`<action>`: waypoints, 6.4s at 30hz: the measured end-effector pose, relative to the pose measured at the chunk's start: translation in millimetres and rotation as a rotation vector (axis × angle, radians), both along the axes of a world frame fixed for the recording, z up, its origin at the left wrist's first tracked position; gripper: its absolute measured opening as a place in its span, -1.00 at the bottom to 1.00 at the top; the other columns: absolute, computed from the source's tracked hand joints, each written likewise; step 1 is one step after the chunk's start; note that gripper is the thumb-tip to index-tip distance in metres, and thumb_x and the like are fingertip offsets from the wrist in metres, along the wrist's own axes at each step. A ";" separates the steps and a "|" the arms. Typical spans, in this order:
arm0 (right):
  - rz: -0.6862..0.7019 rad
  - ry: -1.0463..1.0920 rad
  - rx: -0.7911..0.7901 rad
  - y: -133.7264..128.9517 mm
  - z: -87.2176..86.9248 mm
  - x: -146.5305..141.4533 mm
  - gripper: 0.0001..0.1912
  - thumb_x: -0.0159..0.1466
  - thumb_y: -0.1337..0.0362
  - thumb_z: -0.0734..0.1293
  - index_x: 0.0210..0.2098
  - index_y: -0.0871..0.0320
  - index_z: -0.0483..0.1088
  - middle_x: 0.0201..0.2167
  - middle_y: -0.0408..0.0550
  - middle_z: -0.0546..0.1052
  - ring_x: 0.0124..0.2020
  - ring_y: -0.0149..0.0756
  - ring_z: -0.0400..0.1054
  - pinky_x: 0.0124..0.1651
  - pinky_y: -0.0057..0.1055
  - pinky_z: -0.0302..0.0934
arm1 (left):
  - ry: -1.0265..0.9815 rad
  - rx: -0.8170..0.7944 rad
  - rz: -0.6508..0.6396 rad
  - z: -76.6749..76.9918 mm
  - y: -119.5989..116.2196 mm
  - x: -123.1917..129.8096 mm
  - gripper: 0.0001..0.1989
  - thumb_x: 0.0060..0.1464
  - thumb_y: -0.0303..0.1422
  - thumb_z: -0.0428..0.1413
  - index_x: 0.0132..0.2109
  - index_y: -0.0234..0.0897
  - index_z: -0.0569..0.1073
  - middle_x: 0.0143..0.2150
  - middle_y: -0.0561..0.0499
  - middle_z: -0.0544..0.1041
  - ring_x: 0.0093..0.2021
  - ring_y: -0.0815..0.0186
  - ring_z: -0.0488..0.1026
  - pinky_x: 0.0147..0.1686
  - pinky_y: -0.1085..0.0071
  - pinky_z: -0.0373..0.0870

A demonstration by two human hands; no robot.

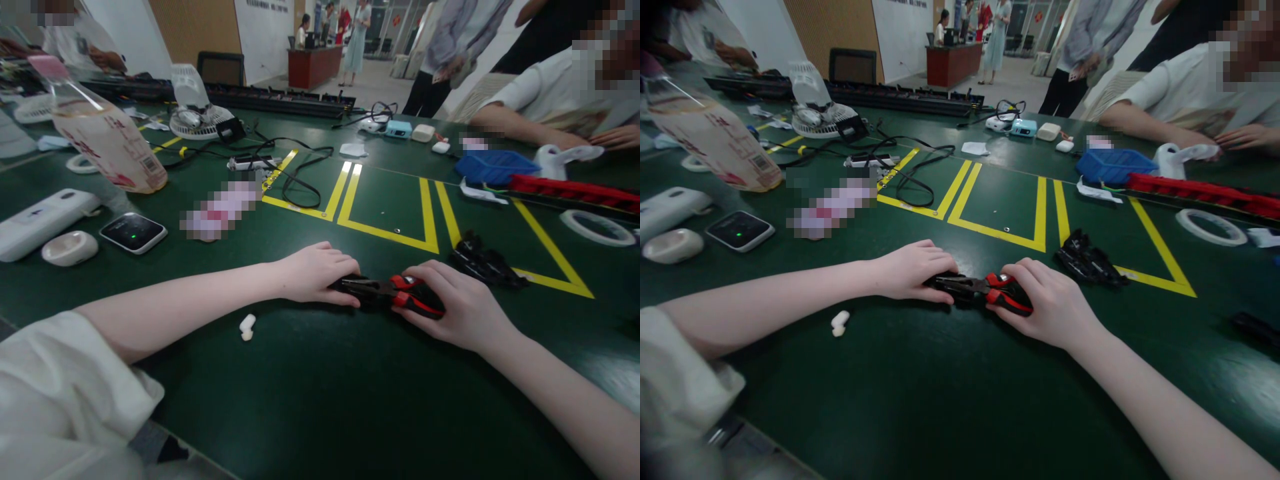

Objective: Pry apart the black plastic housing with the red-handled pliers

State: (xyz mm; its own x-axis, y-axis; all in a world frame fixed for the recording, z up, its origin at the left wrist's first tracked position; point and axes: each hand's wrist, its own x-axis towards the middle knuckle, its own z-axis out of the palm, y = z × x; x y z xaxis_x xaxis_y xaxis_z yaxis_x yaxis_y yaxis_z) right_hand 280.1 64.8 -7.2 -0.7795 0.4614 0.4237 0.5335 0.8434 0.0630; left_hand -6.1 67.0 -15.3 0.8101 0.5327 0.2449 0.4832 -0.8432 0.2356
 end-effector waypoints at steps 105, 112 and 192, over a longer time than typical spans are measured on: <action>-0.004 0.036 0.015 1.6 -5.8 5.7 -0.53 0.21 0.02 0.38 0.01 0.15 0.35 -0.17 0.10 0.56 -0.21 -0.12 0.48 -0.24 -0.21 0.38 | 0.005 -0.003 -0.026 -0.5 0.5 -0.9 -0.58 0.24 0.04 0.05 -0.19 -0.27 0.39 -0.26 0.02 0.51 -0.29 0.29 0.42 -0.20 0.35 0.18; -0.002 0.046 0.040 0.5 -2.5 2.1 -0.55 0.22 0.01 0.37 -0.01 0.14 0.34 -0.18 0.10 0.57 -0.22 -0.11 0.50 -0.26 -0.21 0.40 | 0.008 0.024 -0.031 -1.4 0.6 -1.2 -0.54 0.26 0.08 -0.01 -0.20 -0.27 0.39 -0.29 0.02 0.51 -0.31 0.28 0.40 -0.21 0.34 0.17; -0.030 0.043 -0.101 4.5 -12.1 8.1 -0.60 0.22 0.03 0.37 -0.01 0.06 0.36 -0.16 0.08 0.54 -0.26 -0.06 0.47 -0.36 -0.12 0.42 | 0.003 0.023 0.062 -0.1 0.3 -2.1 -0.62 0.20 -0.01 0.10 -0.15 -0.28 0.43 -0.25 0.02 0.54 -0.28 0.27 0.45 -0.20 0.35 0.17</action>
State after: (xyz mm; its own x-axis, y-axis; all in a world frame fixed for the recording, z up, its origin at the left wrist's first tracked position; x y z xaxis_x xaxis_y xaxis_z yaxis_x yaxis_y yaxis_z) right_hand 288.2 69.3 -19.2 -0.7472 0.5258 0.4064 0.5586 0.8282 -0.0444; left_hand -8.2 67.3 -15.5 0.7762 0.5767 0.2549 0.5358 -0.8164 0.2153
